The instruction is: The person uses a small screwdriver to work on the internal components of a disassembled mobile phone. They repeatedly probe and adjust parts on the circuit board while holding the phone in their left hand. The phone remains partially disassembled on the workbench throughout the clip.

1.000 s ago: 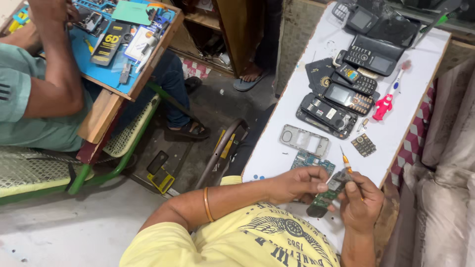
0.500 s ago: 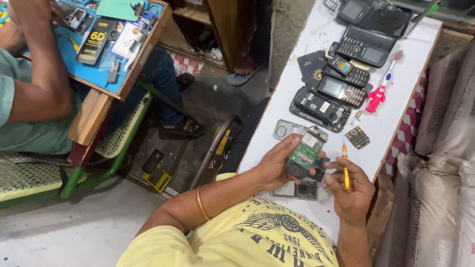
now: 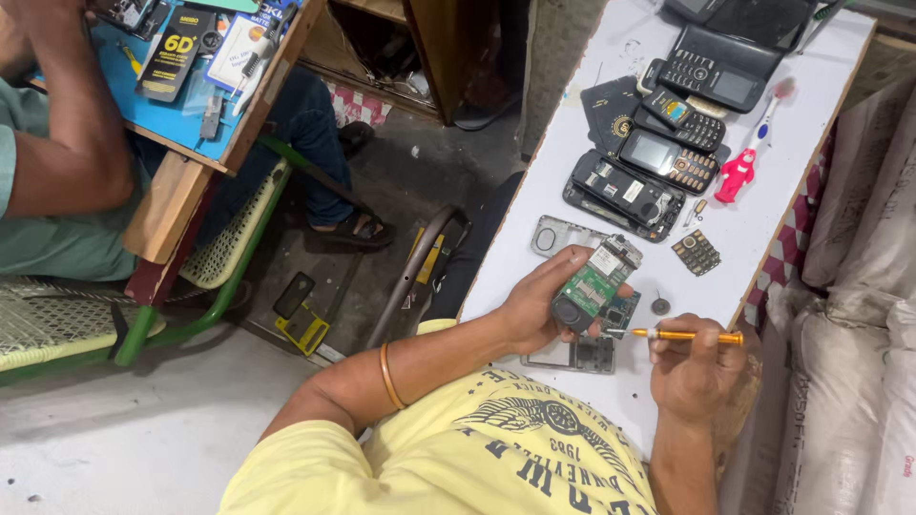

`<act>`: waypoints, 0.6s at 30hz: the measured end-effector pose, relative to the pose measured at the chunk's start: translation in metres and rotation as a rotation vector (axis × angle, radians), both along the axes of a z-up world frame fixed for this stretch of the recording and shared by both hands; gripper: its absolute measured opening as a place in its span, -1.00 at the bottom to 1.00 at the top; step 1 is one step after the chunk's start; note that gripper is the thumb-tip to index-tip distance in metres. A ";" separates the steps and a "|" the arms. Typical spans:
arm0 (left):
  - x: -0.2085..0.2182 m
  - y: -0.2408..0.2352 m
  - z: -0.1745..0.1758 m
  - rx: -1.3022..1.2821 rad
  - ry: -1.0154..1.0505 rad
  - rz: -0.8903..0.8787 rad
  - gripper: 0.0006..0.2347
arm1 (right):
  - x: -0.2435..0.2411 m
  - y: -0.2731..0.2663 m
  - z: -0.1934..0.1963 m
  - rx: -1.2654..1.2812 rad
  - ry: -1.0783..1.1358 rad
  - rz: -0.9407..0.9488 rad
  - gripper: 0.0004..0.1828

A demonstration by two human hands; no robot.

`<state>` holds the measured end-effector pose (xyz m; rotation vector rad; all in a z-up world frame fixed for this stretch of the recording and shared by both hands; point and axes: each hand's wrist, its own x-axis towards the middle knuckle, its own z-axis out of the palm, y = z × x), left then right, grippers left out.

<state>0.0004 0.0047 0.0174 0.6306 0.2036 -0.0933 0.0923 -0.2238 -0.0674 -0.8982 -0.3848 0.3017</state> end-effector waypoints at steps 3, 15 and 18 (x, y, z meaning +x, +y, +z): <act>0.000 0.000 0.002 -0.050 0.002 -0.012 -0.72 | -0.001 -0.002 0.002 -0.090 0.025 -0.068 -0.71; -0.001 -0.004 0.000 -0.010 -0.016 -0.032 -0.69 | -0.009 0.011 0.030 -0.262 -0.099 -0.052 -0.82; 0.001 -0.001 0.001 0.033 0.008 -0.031 -0.68 | -0.014 0.015 0.037 -0.350 -0.100 -0.049 -0.80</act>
